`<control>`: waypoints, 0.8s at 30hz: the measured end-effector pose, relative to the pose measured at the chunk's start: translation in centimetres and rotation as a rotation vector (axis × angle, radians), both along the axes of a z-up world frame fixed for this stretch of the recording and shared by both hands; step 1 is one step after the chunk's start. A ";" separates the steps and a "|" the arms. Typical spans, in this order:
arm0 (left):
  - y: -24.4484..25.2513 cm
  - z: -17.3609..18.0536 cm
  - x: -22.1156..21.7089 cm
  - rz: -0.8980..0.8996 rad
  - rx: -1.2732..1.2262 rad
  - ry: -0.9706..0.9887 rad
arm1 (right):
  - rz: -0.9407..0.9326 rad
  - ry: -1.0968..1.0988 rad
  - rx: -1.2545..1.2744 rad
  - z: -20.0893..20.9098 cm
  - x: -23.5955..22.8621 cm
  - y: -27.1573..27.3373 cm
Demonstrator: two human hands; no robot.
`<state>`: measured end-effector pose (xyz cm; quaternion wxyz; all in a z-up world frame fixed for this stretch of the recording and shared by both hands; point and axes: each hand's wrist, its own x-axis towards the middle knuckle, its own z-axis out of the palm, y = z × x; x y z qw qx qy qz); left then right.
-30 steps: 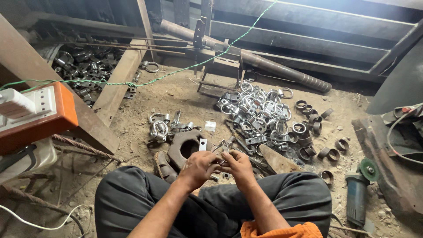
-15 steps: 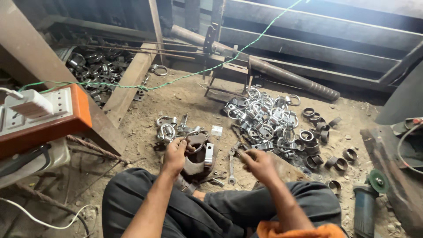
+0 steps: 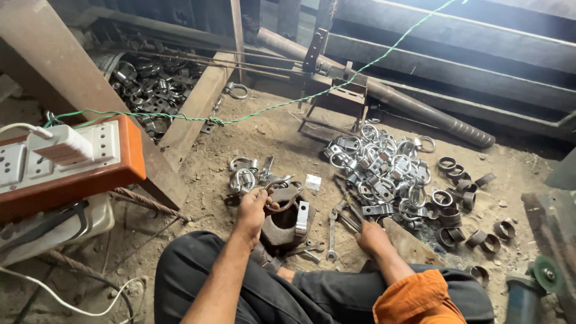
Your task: The person sits on the floor and assembles metal hardware components, including rings and plates, using a wrench and hammer. They tighten bolts on the parts and place the finished assemblies into a pile.
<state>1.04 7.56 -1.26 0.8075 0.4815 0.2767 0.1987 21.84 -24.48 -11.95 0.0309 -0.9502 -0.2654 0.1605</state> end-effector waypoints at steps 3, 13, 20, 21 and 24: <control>-0.3 0.9 0.1 0.010 0.236 0.130 | -0.034 0.002 -0.061 0.2 -0.2 0.3; -1.6 1.4 0.6 -0.101 1.039 0.548 | -0.099 -0.062 -0.032 0.3 0.3 1.0; -2.3 -0.7 1.2 -0.178 0.983 0.639 | -0.078 -0.066 -0.066 0.0 0.4 1.1; -2.4 -0.9 1.1 -0.184 0.985 0.642 | -0.077 -0.061 -0.075 -0.4 0.6 1.0; -2.6 -0.6 1.0 -0.187 0.975 0.647 | -0.087 -0.066 -0.033 -0.8 0.5 1.1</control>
